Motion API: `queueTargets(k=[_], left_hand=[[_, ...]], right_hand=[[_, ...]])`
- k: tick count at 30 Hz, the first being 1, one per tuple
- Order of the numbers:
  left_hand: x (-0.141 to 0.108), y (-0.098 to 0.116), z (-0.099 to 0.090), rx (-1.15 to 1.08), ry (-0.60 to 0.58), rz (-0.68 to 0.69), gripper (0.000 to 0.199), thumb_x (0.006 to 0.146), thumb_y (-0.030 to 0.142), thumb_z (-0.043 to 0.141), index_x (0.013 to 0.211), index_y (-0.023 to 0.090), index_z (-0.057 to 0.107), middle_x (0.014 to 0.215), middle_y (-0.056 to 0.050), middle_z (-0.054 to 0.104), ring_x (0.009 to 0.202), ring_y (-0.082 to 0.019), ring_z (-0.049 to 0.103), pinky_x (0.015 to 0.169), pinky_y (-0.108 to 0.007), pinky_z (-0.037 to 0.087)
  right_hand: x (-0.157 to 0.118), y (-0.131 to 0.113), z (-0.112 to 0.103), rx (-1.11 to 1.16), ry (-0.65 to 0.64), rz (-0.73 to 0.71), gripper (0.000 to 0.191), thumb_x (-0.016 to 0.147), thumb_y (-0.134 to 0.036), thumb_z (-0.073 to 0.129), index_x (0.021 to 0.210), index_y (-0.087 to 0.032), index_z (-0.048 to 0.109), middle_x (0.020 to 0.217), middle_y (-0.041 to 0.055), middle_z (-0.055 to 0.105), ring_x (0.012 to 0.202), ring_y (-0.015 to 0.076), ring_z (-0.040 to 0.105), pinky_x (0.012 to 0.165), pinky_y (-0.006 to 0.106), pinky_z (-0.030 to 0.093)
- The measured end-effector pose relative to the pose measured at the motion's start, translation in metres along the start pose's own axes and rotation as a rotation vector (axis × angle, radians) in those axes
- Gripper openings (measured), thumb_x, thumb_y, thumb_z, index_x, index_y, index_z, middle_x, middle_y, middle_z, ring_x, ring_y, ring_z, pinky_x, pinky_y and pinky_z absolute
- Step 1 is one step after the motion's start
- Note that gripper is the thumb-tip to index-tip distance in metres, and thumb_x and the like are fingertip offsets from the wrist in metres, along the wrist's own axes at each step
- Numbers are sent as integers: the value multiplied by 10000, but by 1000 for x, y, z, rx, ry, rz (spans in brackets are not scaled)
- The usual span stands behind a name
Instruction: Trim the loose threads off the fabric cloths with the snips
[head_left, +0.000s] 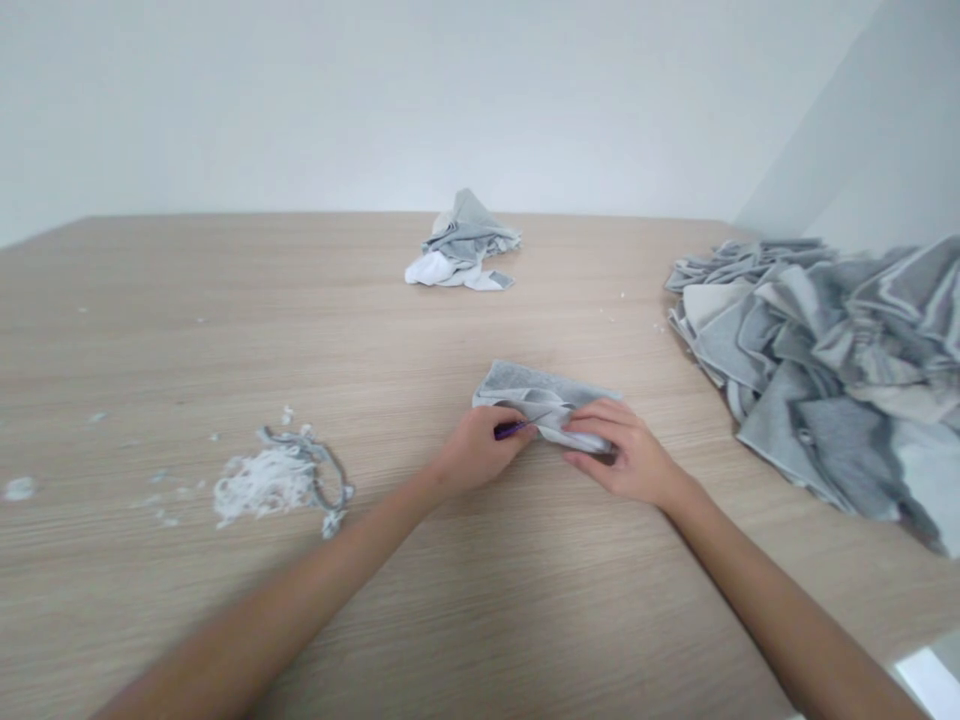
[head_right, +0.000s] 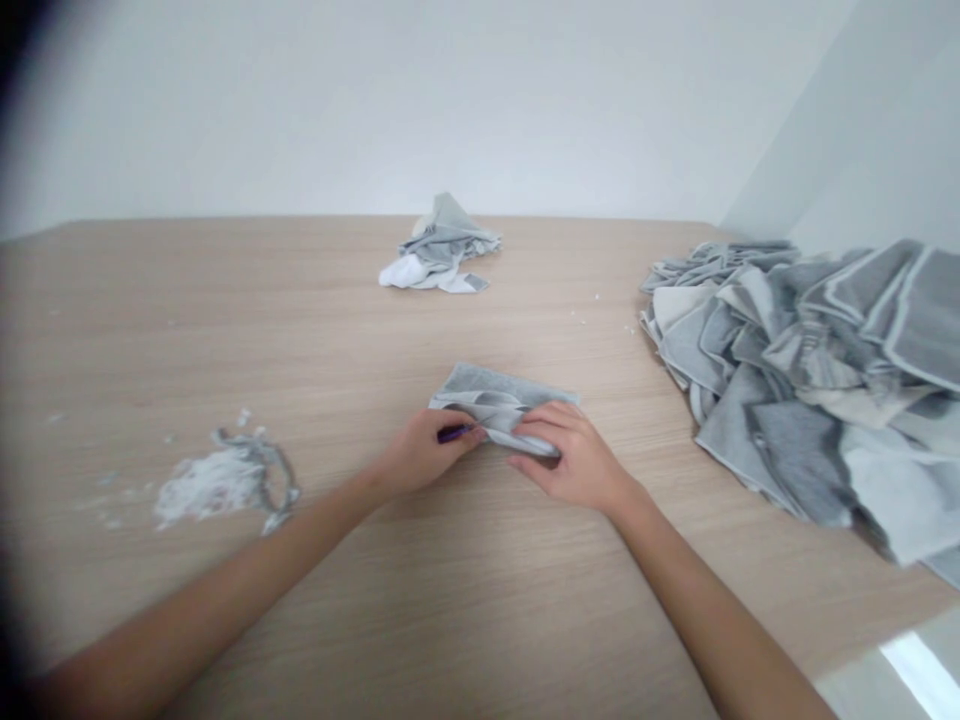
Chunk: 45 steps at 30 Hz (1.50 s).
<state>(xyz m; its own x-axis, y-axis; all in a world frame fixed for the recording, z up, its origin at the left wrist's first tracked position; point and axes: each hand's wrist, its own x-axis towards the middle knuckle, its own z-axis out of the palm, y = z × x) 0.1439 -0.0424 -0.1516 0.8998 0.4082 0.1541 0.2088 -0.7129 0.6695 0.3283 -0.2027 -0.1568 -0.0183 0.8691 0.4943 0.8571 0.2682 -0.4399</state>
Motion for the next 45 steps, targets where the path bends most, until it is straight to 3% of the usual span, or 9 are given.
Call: queueTargets(k=[3,8,13,19,24,27,30,36,45], left_hand=[[3,1,0,-53,9,20,292,959,332,547,790,168,719,686,5,666,631,-126,567,576,-239,388],[2,5,1,-64,64,46,301,918,318,606,662,168,663,581,33,563,556,-103,461,539,-240,339],[1,5,1,-52,150,52,267,919,346,609,732,179,700,584,20,581,544,-107,474,541,-246,346],[0,-1,2,-38,197,57,219,919,324,610,779,189,712,668,-17,679,580,-132,557,562,-256,386],[-4,-5,3,-27,197,66,142,887,237,613,799,191,715,703,-29,708,608,-150,600,580,-266,416],[-6,-6,5,-27,210,73,113,861,204,620,823,195,726,725,-37,726,622,-160,618,583,-269,431],[-7,-10,6,-26,218,78,115,845,187,624,825,199,737,739,-44,740,646,-170,638,593,-269,448],[-12,-19,6,-27,212,94,154,823,171,626,898,195,758,780,-39,754,684,-177,668,624,-265,480],[-13,-18,6,-34,200,118,179,802,102,617,889,174,755,778,-33,745,683,-157,658,634,-250,459]], right_hand=[[2,-5,11,-178,101,-2,341,802,-447,774,1032,-209,690,1055,90,725,978,258,653,869,418,483],[9,-17,29,-429,126,51,143,896,-341,661,905,-198,660,921,82,729,912,261,635,826,406,428],[8,-26,27,-469,106,43,117,913,-176,547,961,-177,654,896,78,735,873,245,640,831,403,403],[6,-22,21,-494,75,60,172,879,-122,516,959,-177,657,874,84,725,854,250,638,804,402,410],[1,-22,15,-498,13,73,375,790,-26,484,1105,-166,633,1000,104,726,918,271,653,824,417,467],[-6,-22,11,-466,5,96,471,775,-11,469,1195,-182,595,1103,112,713,970,272,664,835,412,518],[-11,-20,5,-352,46,68,389,853,-77,509,1203,-222,598,1146,103,704,1013,257,680,861,394,559],[-17,-8,-17,0,43,76,200,927,-179,594,1092,-250,681,1015,72,743,939,222,709,840,377,593],[-37,-13,-23,67,81,147,157,917,-148,616,1005,-243,705,973,76,721,902,206,686,791,366,570]])
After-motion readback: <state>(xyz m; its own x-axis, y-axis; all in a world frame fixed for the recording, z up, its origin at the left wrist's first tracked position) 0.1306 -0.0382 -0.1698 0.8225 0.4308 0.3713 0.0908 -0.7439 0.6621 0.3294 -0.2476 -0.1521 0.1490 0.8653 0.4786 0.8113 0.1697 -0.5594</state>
